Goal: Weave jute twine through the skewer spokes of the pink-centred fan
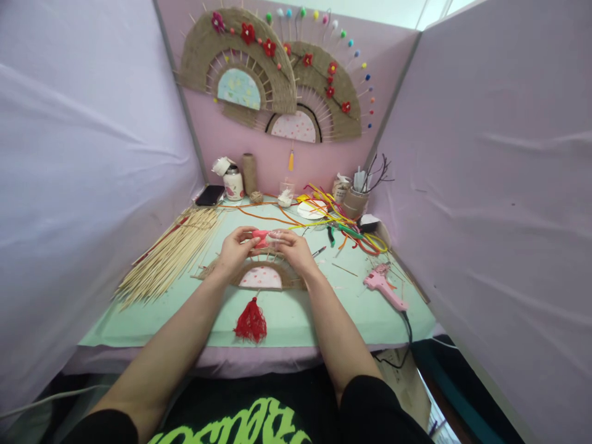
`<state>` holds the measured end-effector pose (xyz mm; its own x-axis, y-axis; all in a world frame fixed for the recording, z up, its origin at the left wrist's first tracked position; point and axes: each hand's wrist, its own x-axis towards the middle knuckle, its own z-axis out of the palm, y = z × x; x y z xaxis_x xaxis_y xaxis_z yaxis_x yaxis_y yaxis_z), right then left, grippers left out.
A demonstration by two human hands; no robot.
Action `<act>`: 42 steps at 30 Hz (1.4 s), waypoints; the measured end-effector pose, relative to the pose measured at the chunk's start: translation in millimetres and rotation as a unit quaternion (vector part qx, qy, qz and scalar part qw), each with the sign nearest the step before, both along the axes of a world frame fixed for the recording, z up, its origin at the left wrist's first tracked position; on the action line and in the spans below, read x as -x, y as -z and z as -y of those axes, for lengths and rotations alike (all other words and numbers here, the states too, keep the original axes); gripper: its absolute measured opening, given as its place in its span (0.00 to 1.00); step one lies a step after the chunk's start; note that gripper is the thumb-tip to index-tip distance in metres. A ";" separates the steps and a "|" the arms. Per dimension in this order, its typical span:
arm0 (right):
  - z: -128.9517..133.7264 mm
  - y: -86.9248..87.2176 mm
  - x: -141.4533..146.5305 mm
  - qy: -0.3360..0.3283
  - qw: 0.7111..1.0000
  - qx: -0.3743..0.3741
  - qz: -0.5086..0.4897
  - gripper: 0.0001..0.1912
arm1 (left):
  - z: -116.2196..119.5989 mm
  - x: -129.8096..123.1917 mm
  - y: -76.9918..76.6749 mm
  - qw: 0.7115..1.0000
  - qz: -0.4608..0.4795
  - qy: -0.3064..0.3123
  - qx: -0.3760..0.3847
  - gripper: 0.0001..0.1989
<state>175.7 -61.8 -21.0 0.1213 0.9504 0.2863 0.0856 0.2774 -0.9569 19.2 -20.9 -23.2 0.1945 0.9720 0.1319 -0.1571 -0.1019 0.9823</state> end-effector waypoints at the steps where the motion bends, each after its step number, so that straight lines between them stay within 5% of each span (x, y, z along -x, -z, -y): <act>1: -1.0 1.0 -0.2 0.007 1.000 -0.002 0.000 0.15 | -0.3 0.0 0.9 1.000 -0.006 0.004 -0.010 0.15; 16: -3.8 7.0 7.4 0.062 0.997 -0.037 -0.016 0.10 | -4.1 0.3 6.3 0.999 0.021 0.043 0.001 0.11; 28: -7.0 12.2 6.9 0.052 0.995 -0.081 0.019 0.10 | 0.1 3.1 2.7 0.966 -0.192 -0.035 -0.170 0.08; 42: -8.1 17.8 6.2 0.050 0.993 -0.104 0.034 0.11 | -1.5 3.0 3.4 0.961 -0.183 -0.007 -0.208 0.08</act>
